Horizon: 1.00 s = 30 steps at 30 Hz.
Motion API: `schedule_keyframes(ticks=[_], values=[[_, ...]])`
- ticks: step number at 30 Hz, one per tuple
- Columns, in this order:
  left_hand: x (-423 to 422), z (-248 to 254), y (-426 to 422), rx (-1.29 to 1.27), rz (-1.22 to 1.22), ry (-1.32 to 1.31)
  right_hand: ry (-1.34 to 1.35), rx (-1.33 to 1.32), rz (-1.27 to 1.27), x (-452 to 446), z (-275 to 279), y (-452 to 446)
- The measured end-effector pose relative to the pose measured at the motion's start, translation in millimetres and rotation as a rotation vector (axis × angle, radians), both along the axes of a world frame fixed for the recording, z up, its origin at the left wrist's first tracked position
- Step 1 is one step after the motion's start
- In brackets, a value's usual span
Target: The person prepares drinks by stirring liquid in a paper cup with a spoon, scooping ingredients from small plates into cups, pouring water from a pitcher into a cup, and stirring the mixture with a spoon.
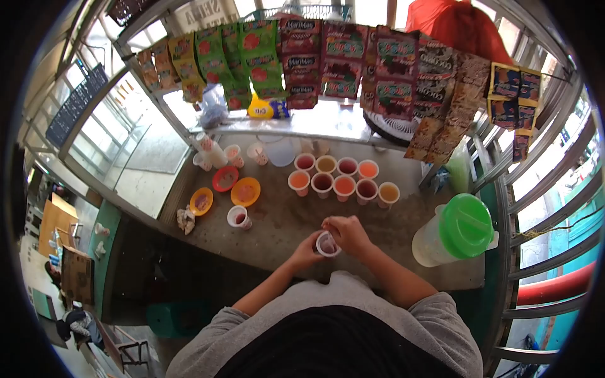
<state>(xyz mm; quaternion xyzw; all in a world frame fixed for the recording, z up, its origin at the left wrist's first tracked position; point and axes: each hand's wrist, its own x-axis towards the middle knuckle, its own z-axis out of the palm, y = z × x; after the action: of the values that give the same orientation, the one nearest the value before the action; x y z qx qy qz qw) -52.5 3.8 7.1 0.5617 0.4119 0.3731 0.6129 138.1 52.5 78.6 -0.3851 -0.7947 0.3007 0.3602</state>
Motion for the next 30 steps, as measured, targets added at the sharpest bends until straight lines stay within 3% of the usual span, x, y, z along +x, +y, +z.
schedule_keyframes(ticks=[4,17,26,28,30], values=[[21.2,-5.8,4.1,0.029,-0.013,0.035,-0.137,0.078,-0.066,23.0,14.3,0.9],[90.7,-24.1,24.9,0.188,-0.102,0.139,-0.028,0.008,-0.206,95.8,-5.8,-7.1],[119.1,-12.4,40.6,0.298,-0.107,0.238,-0.116,0.208,-0.402,120.7,-11.7,-16.1],[118.9,-11.0,43.2,0.285,-0.154,0.349,0.025,0.004,-0.349,120.5,-16.4,-13.0],[118.0,-11.3,43.6,0.300,-0.166,0.331,-0.057,0.106,-0.407,122.3,-6.2,-15.9]])
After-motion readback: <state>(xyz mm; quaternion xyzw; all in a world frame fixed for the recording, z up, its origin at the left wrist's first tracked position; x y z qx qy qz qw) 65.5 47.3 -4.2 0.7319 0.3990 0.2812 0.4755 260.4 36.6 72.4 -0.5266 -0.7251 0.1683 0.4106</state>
